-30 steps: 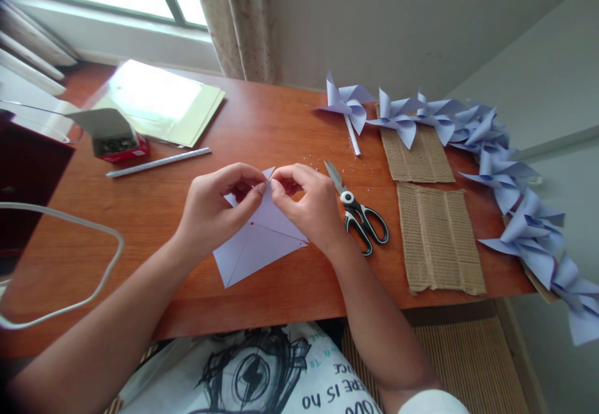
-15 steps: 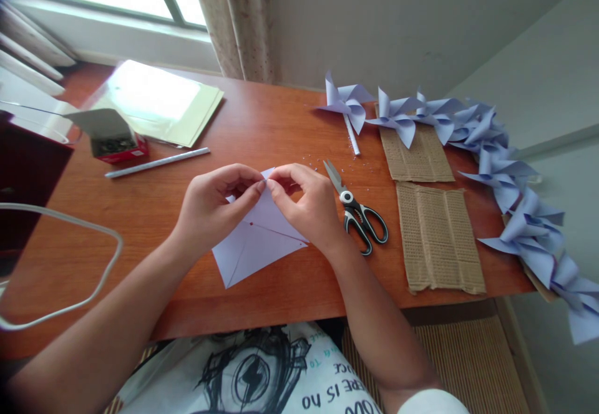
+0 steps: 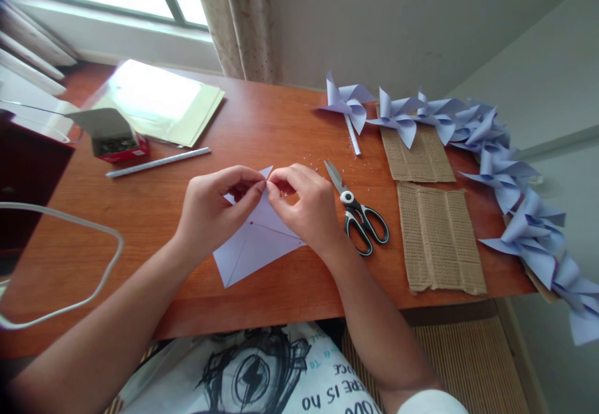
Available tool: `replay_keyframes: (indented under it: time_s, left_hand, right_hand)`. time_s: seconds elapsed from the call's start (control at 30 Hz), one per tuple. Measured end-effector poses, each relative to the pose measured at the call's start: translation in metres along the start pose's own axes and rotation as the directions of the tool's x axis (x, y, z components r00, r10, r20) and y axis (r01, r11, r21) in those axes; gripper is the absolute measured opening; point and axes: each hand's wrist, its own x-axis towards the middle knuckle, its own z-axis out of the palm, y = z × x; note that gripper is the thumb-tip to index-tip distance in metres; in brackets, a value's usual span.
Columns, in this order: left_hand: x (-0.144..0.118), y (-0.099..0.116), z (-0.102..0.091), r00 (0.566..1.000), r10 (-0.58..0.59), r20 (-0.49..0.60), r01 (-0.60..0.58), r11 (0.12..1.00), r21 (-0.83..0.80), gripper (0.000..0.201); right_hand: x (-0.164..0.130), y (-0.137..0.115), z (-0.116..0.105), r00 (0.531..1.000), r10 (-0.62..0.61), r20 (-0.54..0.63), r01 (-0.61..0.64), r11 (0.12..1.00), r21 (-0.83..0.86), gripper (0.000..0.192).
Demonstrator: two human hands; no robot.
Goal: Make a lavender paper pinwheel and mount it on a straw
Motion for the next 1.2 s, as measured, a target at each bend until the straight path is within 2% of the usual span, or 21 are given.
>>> replay_keyframes:
  time_s: [0.1,0.27,0.53,0.67,1.0,1.2]
  left_hand:
    - [-0.0011,0.0011,0.0001,0.999,0.031,-0.005,-0.031,0.998,0.059,0.010]
    - [-0.0035,0.0015,0.0008,0.988,0.154,-0.006,-0.149,0.964,0.219,0.010]
    - [-0.0022,0.0021,0.0002,0.991,0.128,-0.047,-0.119,0.980,0.160,0.007]
    - [-0.0029,0.0024,-0.0002,0.988,0.148,-0.034,-0.140,0.974,0.180,0.008]
    - [-0.0046,-0.0012,0.0005,0.980,0.199,0.011,-0.194,0.944,0.265,0.015]
    - [-0.0060,-0.0006,0.0012,0.968,0.248,0.027,-0.243,0.915,0.322,0.017]
  right_hand:
    - [0.0000,-0.0001,0.0009,0.999,-0.035,-0.015,0.034,0.997,-0.066,0.012]
    - [-0.0008,0.0008,0.0026,0.997,-0.070,-0.032,0.066,0.989,-0.132,0.013]
    - [-0.0010,-0.0006,0.0028,0.998,0.037,-0.049,-0.035,0.999,0.028,0.010]
    - [-0.0009,-0.0006,0.0015,0.999,0.039,-0.033,-0.038,0.998,0.047,0.010]
    - [-0.0021,0.0022,0.0010,0.998,-0.064,-0.008,0.063,0.992,-0.113,0.013]
    - [-0.0024,0.0012,0.0003,0.997,-0.075,-0.011,0.074,0.990,-0.121,0.013]
